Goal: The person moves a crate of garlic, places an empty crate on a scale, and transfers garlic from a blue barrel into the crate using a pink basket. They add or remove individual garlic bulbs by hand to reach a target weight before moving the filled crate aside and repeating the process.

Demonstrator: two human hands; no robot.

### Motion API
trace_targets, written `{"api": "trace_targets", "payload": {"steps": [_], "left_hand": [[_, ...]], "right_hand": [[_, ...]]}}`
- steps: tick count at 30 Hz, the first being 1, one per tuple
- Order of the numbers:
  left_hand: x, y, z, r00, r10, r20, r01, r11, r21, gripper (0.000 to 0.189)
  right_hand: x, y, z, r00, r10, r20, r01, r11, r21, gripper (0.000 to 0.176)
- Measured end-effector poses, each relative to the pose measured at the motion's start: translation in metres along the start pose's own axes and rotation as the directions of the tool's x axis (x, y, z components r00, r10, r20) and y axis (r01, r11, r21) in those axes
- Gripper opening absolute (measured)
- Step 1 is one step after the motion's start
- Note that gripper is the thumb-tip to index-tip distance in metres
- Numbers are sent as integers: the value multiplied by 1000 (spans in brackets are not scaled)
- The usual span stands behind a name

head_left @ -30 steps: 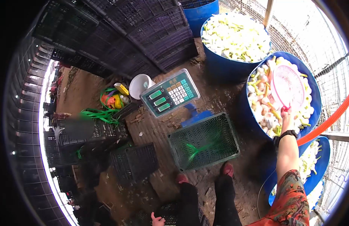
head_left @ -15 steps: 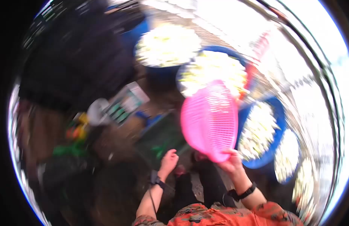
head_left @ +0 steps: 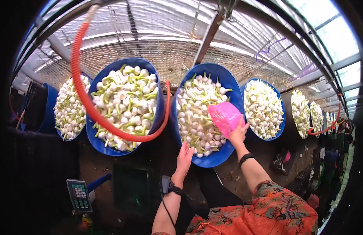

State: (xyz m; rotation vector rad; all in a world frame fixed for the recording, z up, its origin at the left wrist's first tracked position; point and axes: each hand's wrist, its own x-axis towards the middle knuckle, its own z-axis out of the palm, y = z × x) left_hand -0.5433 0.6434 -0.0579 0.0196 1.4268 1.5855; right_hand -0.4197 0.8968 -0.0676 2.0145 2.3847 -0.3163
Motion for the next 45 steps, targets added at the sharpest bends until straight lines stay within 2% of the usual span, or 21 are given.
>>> {"api": "trace_targets", "payload": {"steps": [4, 6, 8, 11, 13, 15, 17, 19, 24, 26, 30, 31, 33, 34, 36, 37, 39, 40, 42, 44, 45], "left_hand": [[99, -77, 27, 979, -116, -169, 153, 964, 220, 71], [133, -94, 32, 879, -294, -375, 308, 951, -22, 75], [163, -103, 34, 772, -292, -564, 297, 951, -85, 73], [206, -121, 23, 667, -182, -723, 377, 919, 117, 73], [236, -136, 9, 694, 277, -665, 309, 719, 622, 72], [264, -137, -2, 701, 305, -645, 322, 672, 667, 70], [280, -129, 2, 710, 324, -625, 339, 621, 706, 69], [293, -114, 14, 646, 72, -760, 535, 668, 518, 70], [306, -146, 4, 648, -76, -758, 540, 747, 387, 72], [305, -150, 15, 683, -236, -691, 453, 879, 147, 75], [304, -175, 45, 760, -289, -583, 280, 954, -108, 65], [300, -171, 44, 765, -280, -580, 272, 957, -104, 65], [273, -158, 44, 887, -93, -453, 230, 939, 257, 55], [261, -155, 36, 891, -98, -443, 233, 937, 261, 55], [246, -150, 12, 645, 173, -744, 414, 739, 531, 50], [250, -167, 4, 648, 172, -742, 413, 739, 532, 50], [264, -214, -11, 548, -157, -822, 264, 965, -9, 52], [267, -212, -8, 551, -158, -819, 264, 965, -9, 52], [276, -192, 12, 572, -427, -701, 271, 904, -329, 56], [275, -185, 28, 604, -447, -660, 343, 893, -291, 63], [275, -190, 30, 693, -379, -613, 342, 922, -183, 63]], "right_hand": [[17, -14, 71, 958, 183, 221, -186, 982, -8, 103], [31, -11, 96, 938, 191, 290, -216, 975, 58, 101], [48, -13, 124, 917, 207, 341, -239, 970, 54, 101], [67, 0, 163, 882, 206, 423, -266, 960, 87, 99], [81, 12, 192, 861, 202, 466, -283, 953, 109, 97], [92, 28, 223, 918, 15, 397, -108, 971, 213, 88], [102, 26, 235, 925, 11, 379, -105, 968, 227, 83], [113, 26, 245, 937, 5, 350, -95, 966, 242, 79], [142, 21, 244, 799, -14, 601, -123, 975, 185, 61], [148, 31, 272, 820, -28, 571, -84, 982, 168, 49], [164, 33, 278, 769, -52, 637, -39, 991, 127, 33], [169, 33, 278, 749, -60, 660, -51, 988, 147, 29], [180, 45, 291, 707, -25, 707, -94, 987, 129, 28], [185, 51, 298, 661, 10, 750, -137, 985, 108, 27], [192, 50, 298, 588, 135, 798, -177, 984, -35, 21], [195, 57, 305, 524, 119, 844, -209, 978, -9, 18], [203, 61, 305, 404, 81, 911, -237, 971, 18, 9], [202, 66, 310, 407, 84, 910, -239, 971, 18, 9], [198, 80, 327, 468, -4, 884, -294, 942, 160, 10], [202, 77, 322, 447, 22, 894, -241, 966, 97, 10], [204, 73, 319, 435, 40, 900, -183, 982, 45, 11]]}}
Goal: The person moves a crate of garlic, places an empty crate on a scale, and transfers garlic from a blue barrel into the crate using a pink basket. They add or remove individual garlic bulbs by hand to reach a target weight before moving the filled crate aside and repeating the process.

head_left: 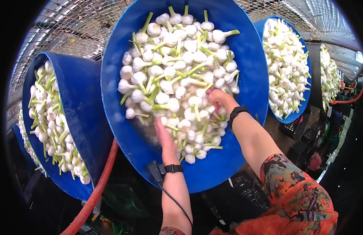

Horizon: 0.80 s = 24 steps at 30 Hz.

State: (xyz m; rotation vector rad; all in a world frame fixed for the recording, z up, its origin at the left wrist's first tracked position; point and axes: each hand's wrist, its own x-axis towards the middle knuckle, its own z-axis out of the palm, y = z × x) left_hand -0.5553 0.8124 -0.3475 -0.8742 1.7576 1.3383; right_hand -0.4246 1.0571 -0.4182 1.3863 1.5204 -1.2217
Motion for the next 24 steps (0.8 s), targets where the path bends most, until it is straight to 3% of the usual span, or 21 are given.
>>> {"api": "trace_targets", "payload": {"steps": [1, 2, 3, 5, 6, 7, 9, 10, 11, 13, 14, 17, 21, 24], "left_hand": [[1, -1, 1, 992, 81, 95, -88, 994, 69, 63], [-11, 14, 0, 986, 8, 168, 4, 998, -69, 60], [-17, 20, -7, 986, 9, 169, 2, 998, -69, 60], [-22, 27, -29, 1000, 5, 1, -5, 982, -188, 56], [-17, 25, -35, 978, 47, -204, -64, 995, -78, 55], [-1, 12, -39, 977, 48, -209, -66, 995, -81, 55], [39, -24, -44, 993, 7, -117, -17, 997, -82, 56], [48, -27, -39, 991, -133, -7, 130, 981, -144, 54], [45, -19, -32, 991, -135, -10, 132, 980, -149, 54], [32, -4, -24, 974, -106, 199, 156, 954, -254, 54], [29, 2, -30, 948, -157, 275, 217, 955, -201, 61], [23, -1, -36, 967, -101, 236, 143, 975, -168, 68], [24, 5, -39, 949, -175, 264, 239, 942, -235, 76], [21, -3, -39, 942, -155, 299, 239, 933, -270, 74]], "right_hand": [[-7, -8, -3, 1000, -2, 0, 2, 1000, 0, 11], [-13, -16, -7, 999, 26, 42, -23, 997, -69, 10], [-20, -22, -9, 995, 59, 82, -47, 989, -138, 10], [-13, -14, -9, 996, 56, 74, -55, 998, -25, 8], [-8, -9, -8, 996, 55, 71, -61, 994, 86, 6], [-11, -11, -10, 996, 50, 75, -57, 995, 83, 6], [-26, -26, -18, 981, 111, 158, -138, 975, 173, 14], [-36, -35, -24, 975, 148, 165, -165, 982, 94, 13], [-26, -28, -22, 975, 149, 166, -165, 982, 88, 13], [-3, -11, -19, 965, 123, 231, -170, 965, 198, 10], [1, -10, -20, 960, 123, 253, -169, 971, 170, 13], [-8, -12, -28, 962, 72, 265, -137, 962, 238, 13], [28, 11, -32, 945, 48, 323, -115, 974, 193, 30], [-39, -39, -47, 955, 97, 279, -137, 983, 126, 35]]}}
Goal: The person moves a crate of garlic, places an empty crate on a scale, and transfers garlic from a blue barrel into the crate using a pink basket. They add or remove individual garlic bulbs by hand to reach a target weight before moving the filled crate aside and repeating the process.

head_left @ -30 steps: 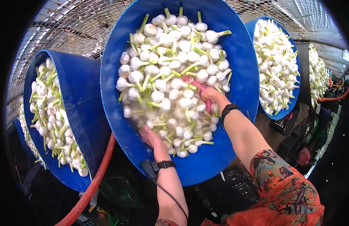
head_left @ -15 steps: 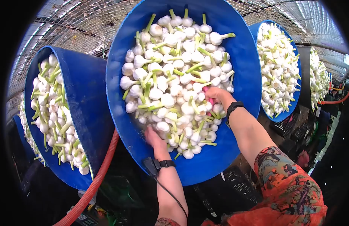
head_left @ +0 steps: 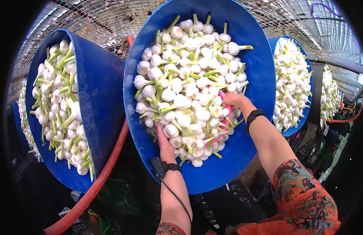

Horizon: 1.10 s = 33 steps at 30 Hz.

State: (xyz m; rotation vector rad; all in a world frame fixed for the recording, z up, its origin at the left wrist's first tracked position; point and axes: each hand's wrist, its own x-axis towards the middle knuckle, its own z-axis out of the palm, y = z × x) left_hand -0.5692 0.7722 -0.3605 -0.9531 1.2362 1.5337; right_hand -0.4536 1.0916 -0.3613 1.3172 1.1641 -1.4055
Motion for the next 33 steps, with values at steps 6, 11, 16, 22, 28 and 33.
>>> {"api": "trace_targets", "payload": {"steps": [6, 11, 16, 22, 28, 33], "left_hand": [[-16, -7, 4, 993, -55, 104, 73, 982, -177, 57], [-67, -11, 19, 996, 58, -74, -71, 981, -180, 49], [-143, 14, 50, 961, 195, -196, -199, 980, 1, 46], [-186, 42, 70, 936, 308, -172, -298, 951, 82, 45], [-196, 54, 78, 907, 402, -125, -395, 916, 76, 43], [-174, 40, 58, 852, 508, -126, -449, 833, 324, 39]], "right_hand": [[-17, 6, 5, 994, -5, -111, 1, 999, -41, 32], [-68, 17, 7, 983, -94, -160, 104, 993, 61, 40], [-142, 16, 10, 975, -163, -154, 178, 979, 94, 33], [-199, 1, 12, 886, -343, -311, 344, 937, -56, 36], [-210, 9, 23, 773, -439, -458, 568, 801, 190, 37], [-234, 13, 41, 667, -453, -592, 691, 673, 264, 40]]}}
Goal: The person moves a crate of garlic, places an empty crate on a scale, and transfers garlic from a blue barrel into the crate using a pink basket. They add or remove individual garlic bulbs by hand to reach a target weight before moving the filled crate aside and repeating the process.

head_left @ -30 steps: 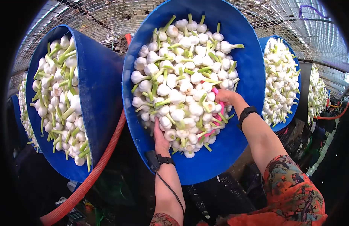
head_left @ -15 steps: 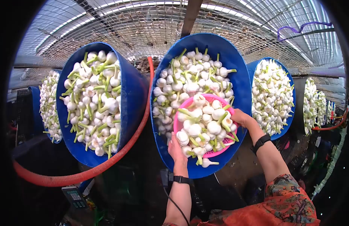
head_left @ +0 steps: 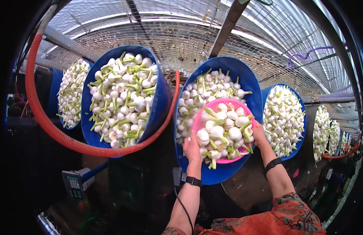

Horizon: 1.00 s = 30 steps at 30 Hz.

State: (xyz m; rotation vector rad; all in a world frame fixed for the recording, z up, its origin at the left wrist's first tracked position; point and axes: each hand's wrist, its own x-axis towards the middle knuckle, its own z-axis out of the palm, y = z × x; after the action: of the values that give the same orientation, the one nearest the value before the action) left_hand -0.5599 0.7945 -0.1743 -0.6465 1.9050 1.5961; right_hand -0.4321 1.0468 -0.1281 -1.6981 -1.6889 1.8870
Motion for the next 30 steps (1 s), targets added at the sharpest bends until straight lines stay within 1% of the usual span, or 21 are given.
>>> {"api": "trace_targets", "payload": {"steps": [2, 3, 4, 5, 6, 7, 8, 10, 11, 13, 14, 17, 18, 19, 20, 22, 24, 25, 26, 28, 30], "left_hand": [[-10, 11, -2, 1000, -25, -19, 25, 1000, 5, 37], [-14, 12, -6, 997, -64, 36, 68, 993, -97, 37], [-11, 0, -7, 998, -48, 33, 52, 987, -151, 37], [-22, 12, -19, 999, -17, 39, 21, 995, -101, 39], [-26, 17, -29, 999, 12, 42, -6, 992, -127, 45], [-29, 16, -44, 997, 73, -35, -68, 990, 125, 53], [-43, 41, -66, 998, 50, -28, -43, 976, 214, 59], [-42, 30, -101, 992, 116, -44, -110, 986, 123, 58], [-50, 36, -128, 996, 85, -42, -80, 990, 116, 57], [-60, 42, -191, 1000, 20, -12, -19, 995, 103, 60], [-65, 44, -226, 1000, -16, 14, 14, 995, 98, 64], [-72, 28, -334, 993, -80, -84, 87, 992, 87, 63], [-58, -4, -366, 990, -81, -113, 86, 995, 42, 62], [-48, -27, -400, 986, -80, -148, 78, 997, -20, 62], [-46, -33, -436, 979, -161, -123, 154, 986, -64, 62], [-24, -78, -493, 983, -92, -161, 55, 974, -220, 61], [-24, -90, -556, 993, -28, 116, 84, 852, -516, 60], [-17, -107, -580, 974, -170, 151, 227, 728, -647, 52], [-30, -119, -600, 986, 155, 60, -95, 820, -564, 58], [-21, -141, -641, 947, -238, 217, 322, 662, -677, 75], [-4, -180, -667, 931, -304, 204, 352, 591, -726, 84]], "right_hand": [[-4, 7, -4, 995, -88, -37, 88, 996, 0, 38], [-14, 4, -5, 991, -120, -51, 121, 993, 3, 38], [-39, -17, 3, 990, -139, -26, 138, 990, -17, 37], [-42, -13, -1, 986, -153, -62, 149, 987, -56, 35], [-58, -23, 11, 982, -185, -26, 185, 983, -3, 35], [-82, -37, 23, 974, -225, 24, 226, 972, -62, 35], [-102, -44, 31, 960, -273, 59, 278, 953, -116, 35], [-118, -33, 35, 900, -407, 154, 432, 878, -208, 50], [-143, -37, 57, 892, -415, 181, 447, 870, -209, 50], [-201, -39, 111, 756, -624, 197, 652, 691, -312, 70], [-221, -31, 131, 773, -569, 279, 627, 750, -208, 83], [-262, 15, 194, 750, -483, 451, 581, 808, -100, 81], [-276, 31, 220, 733, -448, 512, 548, 835, -55, 81], [-283, 48, 244, 701, -424, 574, 570, 816, -93, 81], [-290, 64, 269, 668, -396, 630, 593, 794, -130, 80], [-311, 85, 323, 622, -352, 700, 686, 677, -269, 79], [-317, 109, 373, 605, -184, 774, 688, 611, -392, 78], [-351, 85, 410, 730, 112, 674, 525, 539, -658, 84], [-345, 101, 434, 693, 145, 706, 538, 549, -640, 76], [-352, 98, 487, 618, 403, 675, 504, 456, -734, 61], [-365, 106, 533, 670, 486, 561, 482, 289, -827, 42]]}}
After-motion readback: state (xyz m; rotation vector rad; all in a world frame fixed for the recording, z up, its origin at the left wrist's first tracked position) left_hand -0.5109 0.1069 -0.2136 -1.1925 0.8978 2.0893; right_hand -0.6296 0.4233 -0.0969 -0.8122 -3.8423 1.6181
